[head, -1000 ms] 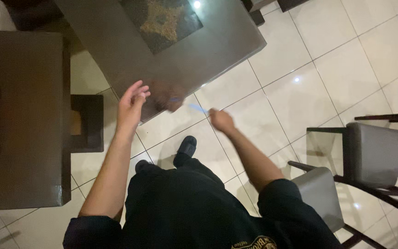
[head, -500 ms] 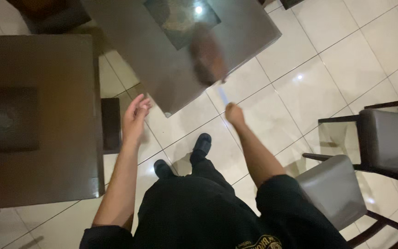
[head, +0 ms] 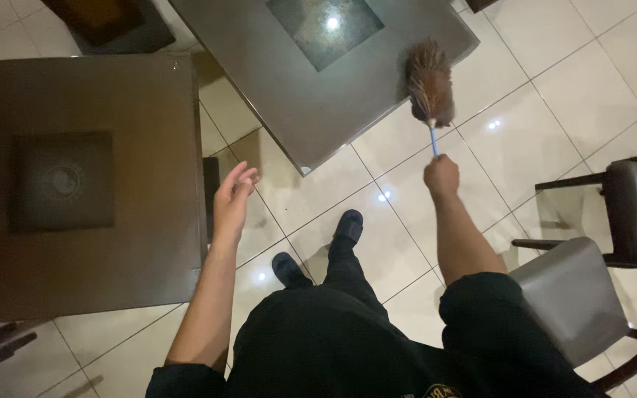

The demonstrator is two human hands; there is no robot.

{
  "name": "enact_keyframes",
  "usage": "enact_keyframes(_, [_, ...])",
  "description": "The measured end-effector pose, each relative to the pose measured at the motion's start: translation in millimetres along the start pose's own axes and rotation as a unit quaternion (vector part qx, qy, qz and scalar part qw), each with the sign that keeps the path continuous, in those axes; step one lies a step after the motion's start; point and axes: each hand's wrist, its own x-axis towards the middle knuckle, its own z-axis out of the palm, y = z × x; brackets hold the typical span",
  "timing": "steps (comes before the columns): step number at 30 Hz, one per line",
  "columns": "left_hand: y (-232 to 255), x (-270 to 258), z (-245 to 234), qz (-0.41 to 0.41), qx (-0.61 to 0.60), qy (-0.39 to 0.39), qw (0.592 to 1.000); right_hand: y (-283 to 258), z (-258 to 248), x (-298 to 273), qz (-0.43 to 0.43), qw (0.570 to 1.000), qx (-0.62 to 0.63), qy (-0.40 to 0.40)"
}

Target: The person dusts several table surfaces with a feather duster, repositions a table by hand, and continues dusting other tables.

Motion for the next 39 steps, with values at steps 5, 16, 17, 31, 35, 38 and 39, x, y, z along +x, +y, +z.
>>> enact_keyframes(5, [8, -8, -3, -0.03, 0.041, 0.003, 0.999, -54, 62, -67, -0.116, 0.986, -0.069, -0.095])
enact_keyframes(16, [25, -4, 2, -0.003, 0.091, 0.001, 0.996, -4, 2, -17, -0.042, 0.996, -0.078, -0.025])
enact_keyframes(17, [23, -4, 4, -0.025, 0.091, 0.005, 0.996, 0, 5, -3, -0.039, 0.996, -0.075, -0.024])
enact_keyframes(31, [27, 55, 84, -0.035, 0.071, -0.028, 0.996, -74, 7, -42, -0.173, 0.952, -0.147, -0.205])
enact_keyframes(35, [34, 62, 106, -0.05, 0.074, -0.01, 0.996, -8, -34, 55, -0.102, 0.979, -0.133, -0.12])
enact_keyframes(38, [40, 67, 126, -0.068, 0.099, 0.005, 0.993, 31, -49, 114, -0.048, 0.995, -0.077, -0.047])
enact_keyframes(39, [41, 72, 134, -0.062, 0.102, 0.008, 0.993, 38, -45, 128, -0.024, 1.0, -0.003, 0.007])
